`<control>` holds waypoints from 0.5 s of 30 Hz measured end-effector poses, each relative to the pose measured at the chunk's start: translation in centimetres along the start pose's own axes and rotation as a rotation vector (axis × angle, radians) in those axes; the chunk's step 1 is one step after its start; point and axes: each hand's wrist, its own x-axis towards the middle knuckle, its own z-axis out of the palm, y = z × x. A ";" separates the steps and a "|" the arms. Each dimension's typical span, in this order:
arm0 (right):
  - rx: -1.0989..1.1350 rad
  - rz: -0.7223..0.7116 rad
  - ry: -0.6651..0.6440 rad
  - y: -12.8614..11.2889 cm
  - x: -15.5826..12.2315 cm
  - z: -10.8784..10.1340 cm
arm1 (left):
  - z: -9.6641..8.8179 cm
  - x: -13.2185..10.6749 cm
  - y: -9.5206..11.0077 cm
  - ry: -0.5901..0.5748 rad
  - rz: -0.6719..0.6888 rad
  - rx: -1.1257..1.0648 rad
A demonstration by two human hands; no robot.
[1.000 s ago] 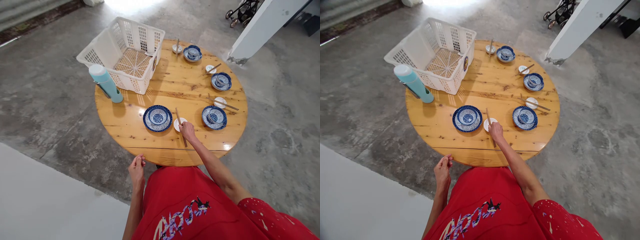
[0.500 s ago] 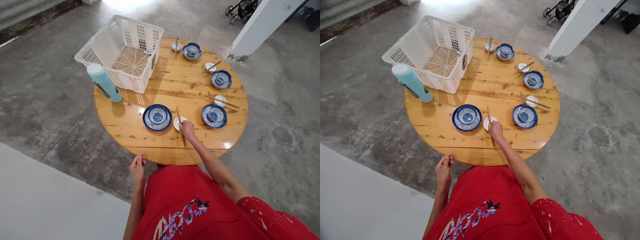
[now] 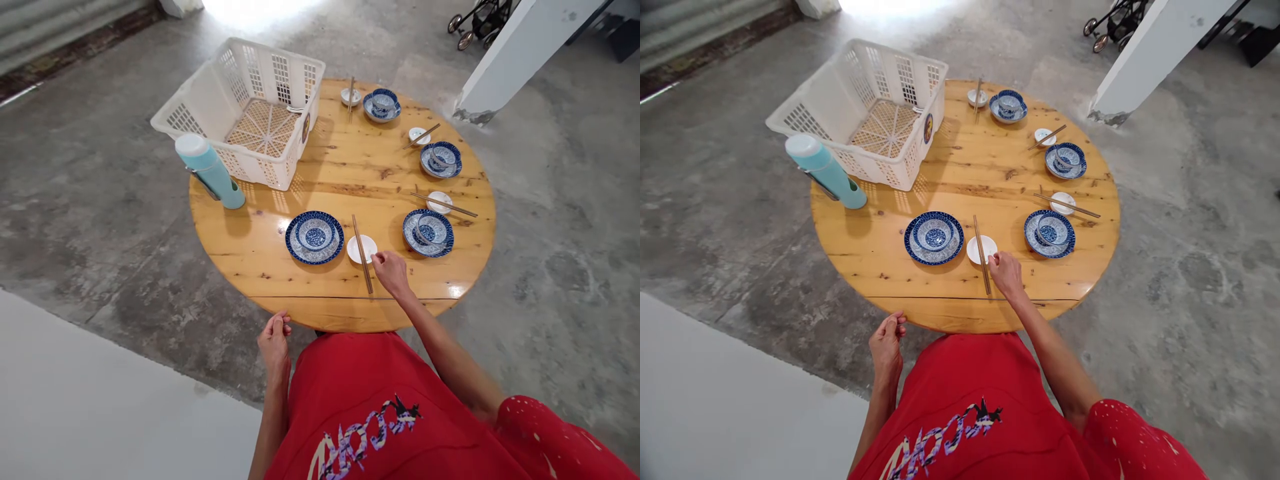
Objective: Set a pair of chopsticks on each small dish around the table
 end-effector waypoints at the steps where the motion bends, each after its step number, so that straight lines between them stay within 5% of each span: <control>1: 0.038 -0.006 0.022 0.4 -1.4 -0.1 | -0.1 0.1 -0.1 -0.006 0.007 0.009; 7: 0.264 0.114 -0.014 2.1 -10.4 1.2 | 0.2 0.5 0.1 -0.055 0.009 0.053; 15: 0.342 0.195 -0.033 3.3 -14.4 1.5 | 2.0 0.9 0.7 -0.207 0.021 0.086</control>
